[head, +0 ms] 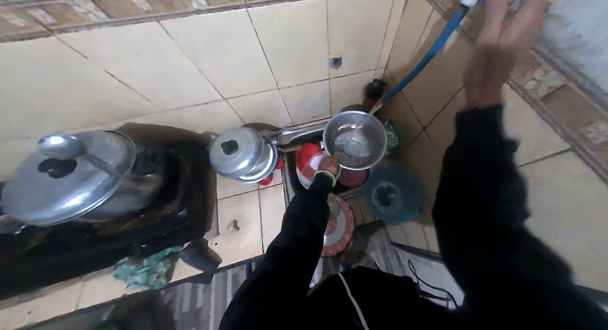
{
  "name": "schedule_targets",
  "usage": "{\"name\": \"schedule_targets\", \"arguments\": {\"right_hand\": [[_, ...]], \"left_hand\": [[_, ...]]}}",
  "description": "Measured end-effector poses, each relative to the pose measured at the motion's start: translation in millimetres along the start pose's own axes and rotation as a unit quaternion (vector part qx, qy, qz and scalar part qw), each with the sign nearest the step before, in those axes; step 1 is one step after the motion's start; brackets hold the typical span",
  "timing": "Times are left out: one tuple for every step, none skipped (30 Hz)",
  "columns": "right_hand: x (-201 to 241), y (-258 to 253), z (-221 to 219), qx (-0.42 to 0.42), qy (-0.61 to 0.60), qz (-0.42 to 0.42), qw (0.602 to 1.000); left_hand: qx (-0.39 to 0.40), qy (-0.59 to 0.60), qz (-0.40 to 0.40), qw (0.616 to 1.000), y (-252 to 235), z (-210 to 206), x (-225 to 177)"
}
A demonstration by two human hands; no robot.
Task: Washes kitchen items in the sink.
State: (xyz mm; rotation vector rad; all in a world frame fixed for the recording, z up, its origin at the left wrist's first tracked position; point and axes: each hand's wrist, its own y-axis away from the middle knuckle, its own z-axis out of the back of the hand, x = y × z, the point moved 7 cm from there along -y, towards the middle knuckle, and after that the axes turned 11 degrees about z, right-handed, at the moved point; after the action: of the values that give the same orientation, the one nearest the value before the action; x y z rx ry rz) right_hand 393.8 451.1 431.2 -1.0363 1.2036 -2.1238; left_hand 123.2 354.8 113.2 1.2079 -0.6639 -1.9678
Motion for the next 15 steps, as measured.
{"name": "schedule_targets", "arguments": {"right_hand": [[11,32,-9,-0.016,-0.055,-0.005,0.998],[15,67,-28,0.006,-0.116,-0.051,0.992],[10,105,-59,0.078,-0.173,-0.118,0.975],[-3,145,-96,0.175,-0.213,-0.209,0.938],[-22,182,-131,0.261,-0.226,-0.286,0.894],[-43,212,-159,0.335,-0.203,-0.330,0.859],[-62,230,-179,0.394,-0.159,-0.347,0.836],[-75,237,-191,0.423,-0.117,-0.357,0.824],[-85,241,-197,0.403,-0.089,-0.375,0.830],[-89,242,-202,0.356,-0.082,-0.399,0.841],[-88,243,-209,0.311,-0.100,-0.415,0.849],[-82,245,-218,0.295,-0.132,-0.412,0.852],[-71,250,-229,0.300,-0.190,-0.392,0.849],[-59,259,-242,0.323,-0.251,-0.365,0.836],[-45,270,-251,0.372,-0.298,-0.340,0.811]], "left_hand": [[-0.008,0.003,-0.008,1.000,-6,-5,-2],[-0.013,-0.002,-0.015,1.000,-8,-8,-6],[-0.015,-0.014,-0.016,1.000,-7,-9,-10],[-0.016,-0.023,-0.015,0.999,-5,-11,-14],[-0.016,-0.033,-0.014,0.999,-1,-12,-18],[-0.013,-0.044,-0.016,0.999,3,-15,-20],[-0.008,-0.057,-0.020,0.998,6,-18,-23],[-0.001,-0.063,-0.021,0.998,8,-21,-26],[0.006,-0.067,-0.022,0.997,11,-25,-27],[0.009,-0.075,-0.023,0.997,16,-28,-30],[0.010,-0.084,-0.023,0.996,20,-29,-33],[0.007,-0.090,-0.024,0.996,23,-29,-37],[0.004,-0.097,-0.027,0.995,24,-28,-40],[-0.003,-0.105,-0.028,0.994,22,-26,-40],[-0.008,-0.104,-0.028,0.994,18,-23,-40]]}}
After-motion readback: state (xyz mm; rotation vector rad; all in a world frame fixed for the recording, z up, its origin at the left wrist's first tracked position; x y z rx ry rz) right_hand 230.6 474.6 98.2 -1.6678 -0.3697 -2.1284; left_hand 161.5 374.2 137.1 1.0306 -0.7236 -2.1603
